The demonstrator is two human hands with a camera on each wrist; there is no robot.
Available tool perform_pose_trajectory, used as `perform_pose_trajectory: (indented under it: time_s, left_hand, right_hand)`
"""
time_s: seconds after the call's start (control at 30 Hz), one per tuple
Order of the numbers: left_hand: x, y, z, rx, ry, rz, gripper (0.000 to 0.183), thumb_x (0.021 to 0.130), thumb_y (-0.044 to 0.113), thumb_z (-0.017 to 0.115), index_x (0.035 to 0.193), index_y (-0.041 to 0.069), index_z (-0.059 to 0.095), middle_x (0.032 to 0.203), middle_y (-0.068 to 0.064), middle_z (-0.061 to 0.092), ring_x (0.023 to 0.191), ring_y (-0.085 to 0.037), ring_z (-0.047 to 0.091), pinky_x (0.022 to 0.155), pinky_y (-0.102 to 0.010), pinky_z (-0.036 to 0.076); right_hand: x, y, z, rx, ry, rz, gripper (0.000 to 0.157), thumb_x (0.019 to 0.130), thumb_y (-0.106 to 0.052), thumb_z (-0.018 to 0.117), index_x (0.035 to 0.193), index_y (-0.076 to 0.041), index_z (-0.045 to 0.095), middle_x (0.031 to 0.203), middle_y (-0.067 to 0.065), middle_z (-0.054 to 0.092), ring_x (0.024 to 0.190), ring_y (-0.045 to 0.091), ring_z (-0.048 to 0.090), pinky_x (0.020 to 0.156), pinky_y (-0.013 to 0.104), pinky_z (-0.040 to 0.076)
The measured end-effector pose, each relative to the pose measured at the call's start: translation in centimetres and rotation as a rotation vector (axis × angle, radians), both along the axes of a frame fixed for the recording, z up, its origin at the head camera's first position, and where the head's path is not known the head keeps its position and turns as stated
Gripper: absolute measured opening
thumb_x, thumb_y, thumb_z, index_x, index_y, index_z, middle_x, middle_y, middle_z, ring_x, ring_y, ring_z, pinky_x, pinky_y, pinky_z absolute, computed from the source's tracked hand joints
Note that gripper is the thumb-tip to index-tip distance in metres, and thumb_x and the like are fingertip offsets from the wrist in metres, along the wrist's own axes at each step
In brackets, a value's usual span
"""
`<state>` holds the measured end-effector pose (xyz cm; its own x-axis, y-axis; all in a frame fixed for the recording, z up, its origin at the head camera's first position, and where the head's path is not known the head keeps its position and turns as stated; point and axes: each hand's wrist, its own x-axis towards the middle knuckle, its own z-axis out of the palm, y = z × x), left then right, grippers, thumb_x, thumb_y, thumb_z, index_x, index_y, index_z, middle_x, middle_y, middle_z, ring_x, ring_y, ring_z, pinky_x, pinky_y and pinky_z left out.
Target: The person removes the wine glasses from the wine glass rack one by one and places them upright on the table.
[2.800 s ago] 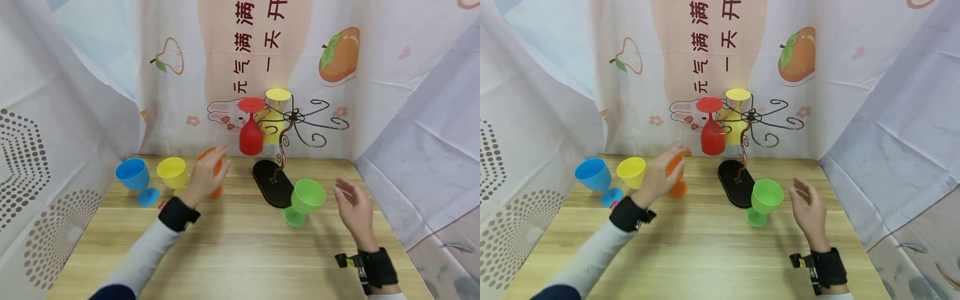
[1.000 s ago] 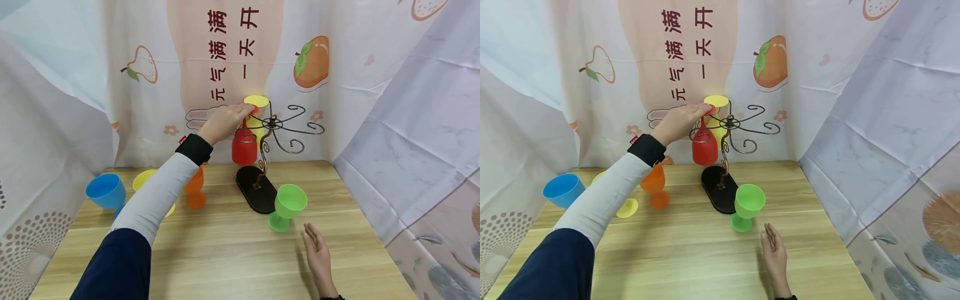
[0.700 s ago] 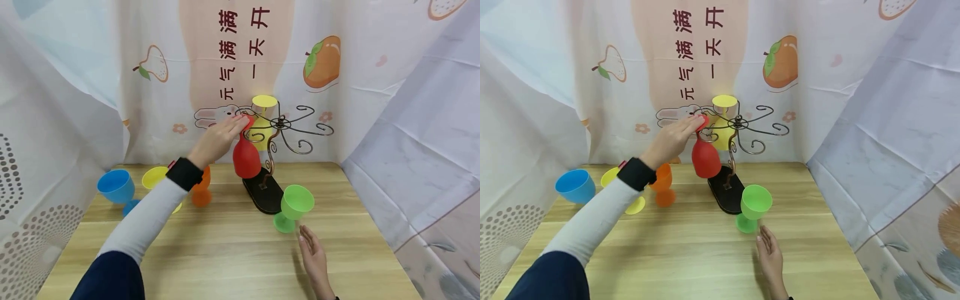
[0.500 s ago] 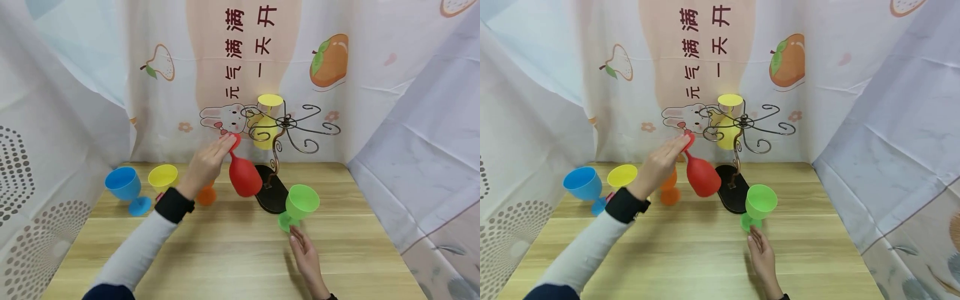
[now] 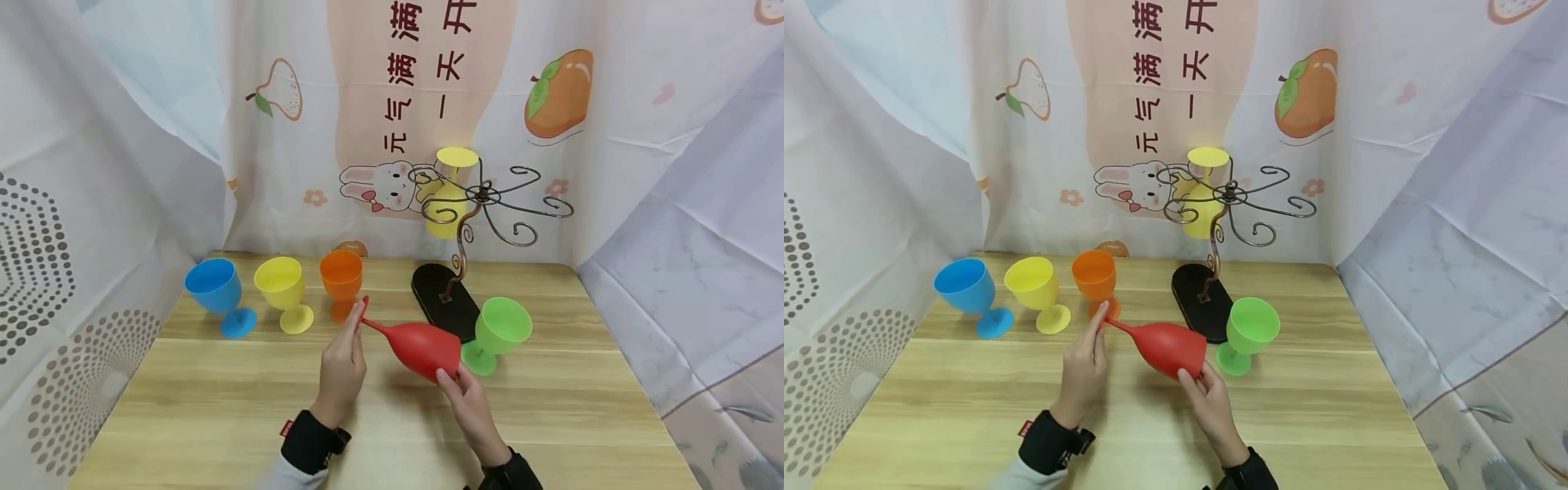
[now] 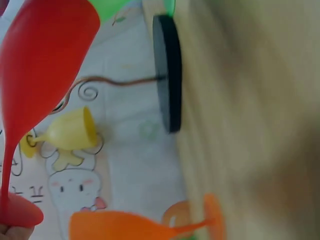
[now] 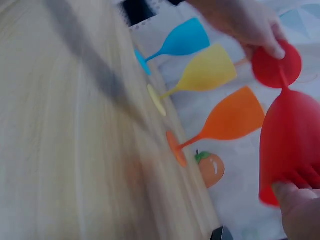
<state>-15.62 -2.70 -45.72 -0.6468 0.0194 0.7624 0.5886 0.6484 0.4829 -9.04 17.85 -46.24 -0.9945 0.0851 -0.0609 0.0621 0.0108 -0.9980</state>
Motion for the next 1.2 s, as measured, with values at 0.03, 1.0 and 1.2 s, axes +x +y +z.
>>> perform_pose_trajectory:
  time_s: [0.03,1.0,1.2]
  left_hand:
    - [0.4,0.3,-0.3,0.026,-0.021,0.009,0.044,0.092,-0.005,0.056,0.135,-0.001,0.053,0.132,-0.015,0.062,0.119,-0.029,0.062,0.096,-0.028,0.049]
    - [3.3,-2.6,-3.9,0.189,-0.645,-0.148,0.062,0.094,0.036,0.059,0.145,0.005,0.04,0.147,-0.018,0.047,0.135,-0.036,0.047,0.109,-0.054,0.041]
    - [3.8,-2.9,-4.0,0.166,-0.638,-0.136,0.063,0.094,0.035,0.06,0.144,0.002,0.04,0.147,-0.018,0.047,0.135,-0.037,0.046,0.109,-0.054,0.04]
  right_hand:
    - [-0.1,-0.2,0.2,-0.011,-0.007,-0.004,0.045,0.094,-0.007,0.057,0.135,0.008,0.047,0.127,0.017,0.059,0.102,-0.005,0.061,0.086,0.013,0.053]
    - [-11.8,-1.0,8.9,1.354,0.489,0.695,0.023,0.082,-0.012,0.068,0.064,-0.013,0.054,0.054,-0.005,0.042,0.054,0.009,0.036,0.051,0.02,0.028]
    - [-12.9,-1.0,7.8,1.354,0.423,0.7,0.027,0.082,-0.011,0.067,0.061,-0.014,0.051,0.056,-0.007,0.037,0.055,0.009,0.034,0.052,0.02,0.028]
